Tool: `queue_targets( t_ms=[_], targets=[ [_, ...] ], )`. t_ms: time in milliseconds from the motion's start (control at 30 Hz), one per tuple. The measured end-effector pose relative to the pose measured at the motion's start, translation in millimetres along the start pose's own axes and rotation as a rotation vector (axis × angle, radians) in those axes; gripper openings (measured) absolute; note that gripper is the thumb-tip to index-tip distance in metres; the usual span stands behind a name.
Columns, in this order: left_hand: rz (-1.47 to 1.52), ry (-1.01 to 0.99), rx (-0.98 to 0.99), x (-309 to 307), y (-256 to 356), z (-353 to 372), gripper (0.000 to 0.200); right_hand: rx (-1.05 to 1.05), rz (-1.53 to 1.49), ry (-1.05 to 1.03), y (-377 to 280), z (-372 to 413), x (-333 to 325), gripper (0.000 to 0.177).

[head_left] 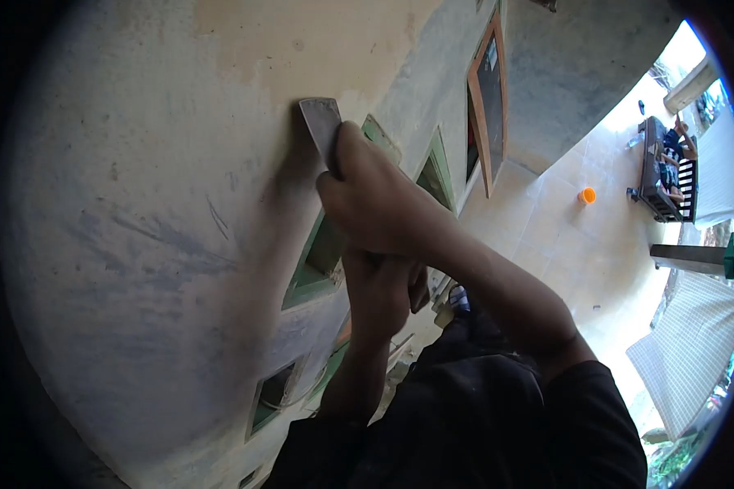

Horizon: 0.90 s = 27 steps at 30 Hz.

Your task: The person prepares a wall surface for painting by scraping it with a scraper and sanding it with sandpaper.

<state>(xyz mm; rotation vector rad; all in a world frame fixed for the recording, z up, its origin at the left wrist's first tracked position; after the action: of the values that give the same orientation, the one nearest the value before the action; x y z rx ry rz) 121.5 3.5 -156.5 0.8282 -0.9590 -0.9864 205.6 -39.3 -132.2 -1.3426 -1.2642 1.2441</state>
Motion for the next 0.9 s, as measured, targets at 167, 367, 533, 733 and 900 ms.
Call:
queue_targets(
  t_ms=[167,367,533,733,900],
  targets=[
    [0.059,0.044,0.125,2.5,3.4,7.6,0.017,-0.335,0.145,-0.142,-21.1,10.1,11.6,0.016],
    [0.045,-0.137,0.034,3.4,3.5,-12.8,0.013,-0.105,-0.027,0.003,-11.0,-3.5,-1.2,0.019],
    [0.041,-0.022,-0.013,10.9,10.9,-28.5,0.009,-0.256,0.179,-0.104,-14.1,-17.2,-3.9,0.021],
    [-0.173,0.479,-0.164,3.6,-1.6,-13.2,0.017,-0.083,0.041,-0.148,-13.3,-15.1,-4.1,0.02],
    [0.054,-0.076,-0.024,14.5,10.1,-28.5,0.01,-0.166,0.096,-0.06,-3.3,-24.1,-1.9,0.023]
  ],
)
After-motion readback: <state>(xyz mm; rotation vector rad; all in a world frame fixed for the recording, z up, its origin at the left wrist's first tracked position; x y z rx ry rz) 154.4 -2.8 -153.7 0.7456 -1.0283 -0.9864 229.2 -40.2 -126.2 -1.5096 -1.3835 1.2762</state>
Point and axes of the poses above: each hand's wrist, its own z-axis away from the middle knuckle, its own x-axis out of the palm, y = z × x, the point moved 7 cm from there along -z, towards the middle knuckle, and after that the axes turned 7 degrees about y, right-handed, at the moved point
